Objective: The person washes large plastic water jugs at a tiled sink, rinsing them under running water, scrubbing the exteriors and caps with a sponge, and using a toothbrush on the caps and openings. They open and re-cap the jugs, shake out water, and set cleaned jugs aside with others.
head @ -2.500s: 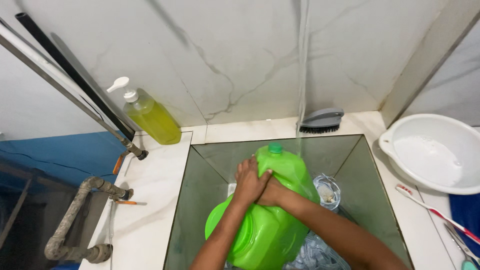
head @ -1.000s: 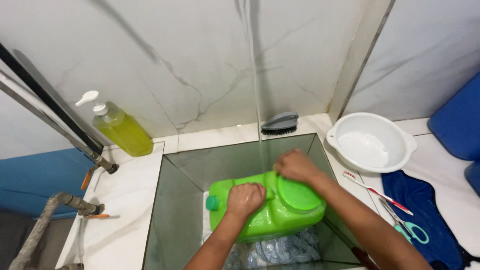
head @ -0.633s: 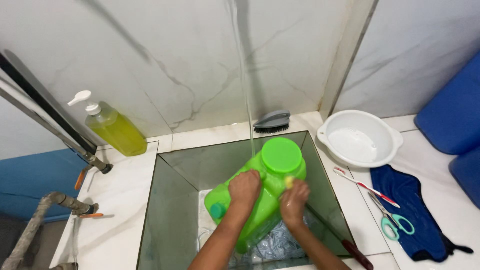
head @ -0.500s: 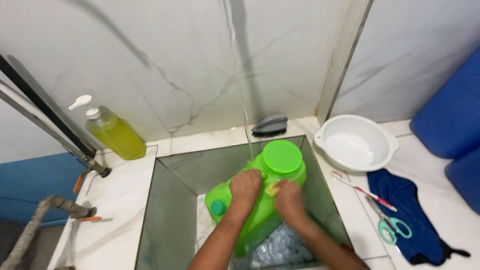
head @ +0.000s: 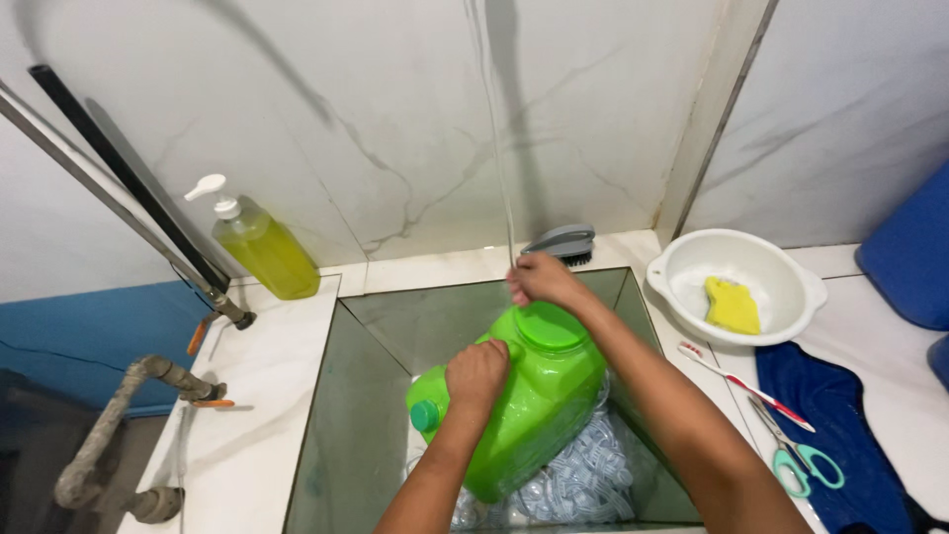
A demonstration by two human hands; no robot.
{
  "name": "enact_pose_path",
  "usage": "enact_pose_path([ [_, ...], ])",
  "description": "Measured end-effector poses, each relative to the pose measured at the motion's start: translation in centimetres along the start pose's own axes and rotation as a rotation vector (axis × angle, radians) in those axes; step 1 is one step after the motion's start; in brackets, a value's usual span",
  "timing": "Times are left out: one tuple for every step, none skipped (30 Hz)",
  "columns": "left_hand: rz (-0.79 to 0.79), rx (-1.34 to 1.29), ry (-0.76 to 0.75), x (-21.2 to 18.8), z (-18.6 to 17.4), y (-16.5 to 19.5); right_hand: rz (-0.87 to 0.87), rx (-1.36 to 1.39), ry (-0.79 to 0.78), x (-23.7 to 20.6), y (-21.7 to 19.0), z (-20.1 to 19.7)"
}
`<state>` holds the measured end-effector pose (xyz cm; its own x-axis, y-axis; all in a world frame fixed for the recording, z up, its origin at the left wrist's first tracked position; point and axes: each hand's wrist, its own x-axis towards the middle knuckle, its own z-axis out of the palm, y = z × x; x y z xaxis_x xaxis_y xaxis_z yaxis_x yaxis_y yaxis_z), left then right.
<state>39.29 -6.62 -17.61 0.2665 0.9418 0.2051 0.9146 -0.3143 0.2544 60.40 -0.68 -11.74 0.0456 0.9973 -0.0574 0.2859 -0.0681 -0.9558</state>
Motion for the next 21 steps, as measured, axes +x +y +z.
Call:
enact_pose_path([
  [-0.006, 0.006, 0.014, -0.1, 0.0, -0.8, 0.070, 0.126, -0.098, 0.7, -1.0, 0.9],
  [0.024, 0.027, 0.067, -0.2, -0.1, -1.6, 0.059, 0.024, -0.040, 1.5, -2.0, 1.6],
  [0.054, 0.047, 0.118, -0.5, -0.3, -2.6, 0.052, -0.079, 0.017, 1.9, -2.4, 1.9],
  [0.080, 0.066, 0.167, -0.8, -0.4, -3.6, 0.046, -0.183, 0.072, 2.2, -2.6, 1.7],
  [0.045, 0.040, 0.162, -0.8, -0.7, -4.7, 0.048, -0.177, -0.010, 2.1, -2.9, 1.5],
  [0.014, 0.013, 0.154, -0.9, -0.9, -5.6, 0.052, -0.170, -0.088, 1.9, -3.0, 1.1],
  [-0.017, -0.017, 0.143, -1.2, -1.1, -6.4, 0.060, -0.165, -0.166, 1.8, -3.0, 0.8],
  [-0.046, -0.045, 0.129, -1.4, -1.3, -7.0, 0.061, -0.234, -0.116, 1.7, -3.0, 0.5],
  [-0.071, -0.074, 0.125, -1.5, -1.4, -7.7, 0.053, -0.308, -0.059, 1.7, -3.0, 0.3],
  [-0.098, -0.108, 0.127, -1.5, -1.5, -8.1, 0.039, -0.386, -0.003, 1.7, -3.0, 0.2],
  [-0.105, -0.119, 0.122, -1.6, -1.6, -8.4, 0.092, -0.308, -0.014, 1.8, -3.1, 0.1],
  [-0.111, -0.122, 0.109, -1.6, -1.6, -8.6, 0.151, -0.220, -0.025, 1.9, -3.2, 0.2],
  [-0.109, -0.122, 0.100, -1.6, -1.7, -8.8, 0.206, -0.128, -0.030, 2.0, -3.2, 0.1],
  [-0.112, -0.124, 0.089, -1.6, -1.7, -8.9, 0.232, -0.130, -0.036, 2.1, -3.4, 0.2],
  [-0.120, -0.130, 0.076, -1.5, -1.6, -8.9, 0.261, -0.137, -0.047, 2.1, -3.5, 0.2],
  [-0.127, -0.133, 0.062, -1.4, -1.6, -9.0, 0.290, -0.140, -0.056, 2.1, -3.7, 0.2],
  [-0.113, -0.110, 0.065, -1.3, -1.6, -9.0, 0.267, -0.170, -0.041, 2.0, -3.9, 0.2],
  [-0.103, -0.089, 0.069, -1.2, -1.5, -9.0, 0.244, -0.202, -0.028, 1.9, -4.1, 0.2],
  [-0.093, -0.069, 0.074, -1.1, -1.5, -9.0, 0.220, -0.236, -0.016, 1.8, -4.2, 0.2],
  [-0.111, -0.088, 0.066, -0.9, -1.5, -9.0, 0.250, -0.251, -0.040, 1.7, -4.4, 0.1],
  [-0.126, -0.106, 0.057, -0.7, -1.4, -9.0, 0.280, -0.263, -0.063, 1.6, -4.5, 0.1],
])
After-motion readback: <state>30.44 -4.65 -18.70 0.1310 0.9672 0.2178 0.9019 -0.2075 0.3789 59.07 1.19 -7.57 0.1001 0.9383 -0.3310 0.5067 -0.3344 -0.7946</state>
